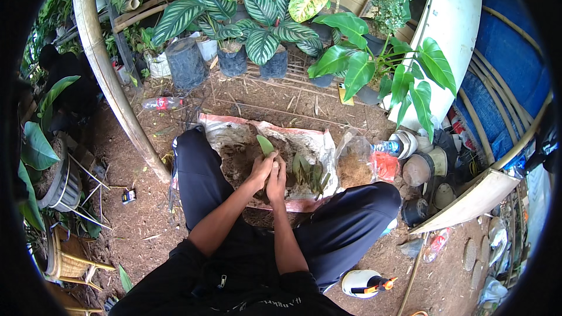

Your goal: The person sits cross-legged and packs soil around a small plant held in a bag, using both hands to press and shape the soil. The person continues to adjust the soil and plant within the bag throughout the clip.

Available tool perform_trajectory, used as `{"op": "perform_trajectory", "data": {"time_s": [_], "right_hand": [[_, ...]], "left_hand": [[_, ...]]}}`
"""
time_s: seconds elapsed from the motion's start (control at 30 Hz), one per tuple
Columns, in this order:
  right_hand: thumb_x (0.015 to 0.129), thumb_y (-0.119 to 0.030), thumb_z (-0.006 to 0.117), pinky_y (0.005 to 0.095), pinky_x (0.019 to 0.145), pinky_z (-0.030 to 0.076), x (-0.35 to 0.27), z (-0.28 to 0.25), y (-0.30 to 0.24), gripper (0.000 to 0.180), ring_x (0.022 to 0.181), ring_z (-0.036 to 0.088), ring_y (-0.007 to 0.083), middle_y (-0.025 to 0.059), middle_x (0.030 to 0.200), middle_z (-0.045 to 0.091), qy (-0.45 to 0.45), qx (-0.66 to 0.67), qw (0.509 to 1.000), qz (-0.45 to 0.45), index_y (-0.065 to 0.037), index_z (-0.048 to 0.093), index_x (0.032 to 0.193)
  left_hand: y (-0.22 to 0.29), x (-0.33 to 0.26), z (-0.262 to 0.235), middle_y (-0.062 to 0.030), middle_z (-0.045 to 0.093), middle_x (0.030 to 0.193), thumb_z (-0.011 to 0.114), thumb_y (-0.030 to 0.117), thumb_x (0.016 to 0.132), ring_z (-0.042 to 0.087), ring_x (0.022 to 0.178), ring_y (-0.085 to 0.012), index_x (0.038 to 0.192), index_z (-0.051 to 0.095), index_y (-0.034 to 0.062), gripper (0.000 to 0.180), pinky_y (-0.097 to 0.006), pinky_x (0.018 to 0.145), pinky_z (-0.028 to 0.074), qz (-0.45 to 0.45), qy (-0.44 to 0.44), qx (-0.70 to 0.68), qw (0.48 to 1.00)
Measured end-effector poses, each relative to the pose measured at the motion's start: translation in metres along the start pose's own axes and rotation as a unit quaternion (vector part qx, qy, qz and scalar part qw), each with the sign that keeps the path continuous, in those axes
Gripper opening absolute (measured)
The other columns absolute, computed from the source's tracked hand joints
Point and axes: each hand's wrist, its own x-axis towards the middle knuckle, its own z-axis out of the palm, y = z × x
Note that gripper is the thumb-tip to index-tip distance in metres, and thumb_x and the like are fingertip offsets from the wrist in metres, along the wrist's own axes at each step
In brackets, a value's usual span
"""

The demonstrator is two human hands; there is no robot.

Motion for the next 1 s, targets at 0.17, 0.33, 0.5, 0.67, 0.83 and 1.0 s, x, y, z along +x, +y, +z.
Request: {"op": "perform_trajectory", "data": {"time_s": [0.17, 0.33, 0.5, 0.67, 0.83, 1.0], "right_hand": [[0.099, -0.033, 0.031, 0.0348, 0.099, 0.034, -0.003, -0.004, -0.001, 0.047, 0.116, 0.045, 0.0256, 0.0182, 0.125, 0.048, 0.0, -0.002, 1.0, 0.0, 0.002, 0.039, 0.129], [0.098, -0.033, 0.034, 0.0352, 0.098, 0.035, -0.003, -0.002, 0.003, 0.046, 0.115, 0.047, 0.0265, 0.0184, 0.124, 0.049, 0.009, -0.002, 1.0, 0.002, 0.001, 0.04, 0.13], [0.098, -0.032, 0.035, 0.0355, 0.097, 0.036, -0.001, -0.002, 0.005, 0.045, 0.114, 0.048, 0.0272, 0.0185, 0.124, 0.05, 0.01, 0.011, 1.0, 0.005, 0.0, 0.041, 0.13], [0.098, -0.032, 0.035, 0.0356, 0.097, 0.036, -0.002, -0.002, 0.006, 0.045, 0.114, 0.048, 0.0269, 0.0184, 0.124, 0.05, 0.014, 0.008, 1.0, 0.003, 0.0, 0.041, 0.129], [0.098, -0.034, 0.034, 0.0356, 0.096, 0.036, -0.001, -0.001, 0.009, 0.046, 0.113, 0.048, 0.027, 0.0184, 0.123, 0.05, 0.013, 0.021, 1.0, 0.0, 0.0, 0.041, 0.129], [0.098, -0.035, 0.033, 0.0354, 0.096, 0.036, 0.0, -0.001, 0.015, 0.047, 0.113, 0.048, 0.0272, 0.0185, 0.123, 0.05, 0.018, 0.021, 1.0, 0.007, 0.0, 0.042, 0.128]], "left_hand": [[-0.009, 0.001, 0.003, -0.0138, 0.064, 0.095, 0.062, 0.031, 0.082, 0.06, 0.085, -0.0194, 0.104, 0.059, -0.0036, 0.041, -0.033, 0.074, 0.046, 0.004, 0.02, -0.001, 1.0], [-0.009, 0.001, 0.002, -0.0132, 0.064, 0.092, 0.062, 0.032, 0.082, 0.06, 0.082, -0.0189, 0.102, 0.06, -0.0034, 0.04, -0.033, 0.072, 0.047, 0.017, 0.014, -0.002, 1.0], [-0.009, 0.002, 0.001, -0.0126, 0.064, 0.092, 0.061, 0.03, 0.082, 0.059, 0.082, -0.0184, 0.102, 0.059, -0.0026, 0.038, -0.032, 0.072, 0.047, 0.017, 0.016, -0.002, 1.0], [-0.009, 0.003, 0.001, -0.0128, 0.063, 0.094, 0.061, 0.028, 0.083, 0.059, 0.083, -0.019, 0.105, 0.058, -0.0025, 0.038, -0.032, 0.073, 0.047, 0.007, 0.016, -0.004, 1.0], [-0.009, 0.002, 0.001, -0.0136, 0.063, 0.094, 0.061, 0.028, 0.083, 0.059, 0.084, -0.0199, 0.106, 0.057, -0.0033, 0.039, -0.032, 0.074, 0.047, 0.022, 0.004, -0.005, 1.0], [-0.01, 0.002, 0.001, -0.0075, 0.061, 0.091, 0.061, 0.03, 0.085, 0.056, 0.081, -0.0141, 0.103, 0.059, -0.0021, 0.037, -0.029, 0.072, 0.045, 0.021, 0.012, 0.01, 1.0]]}}
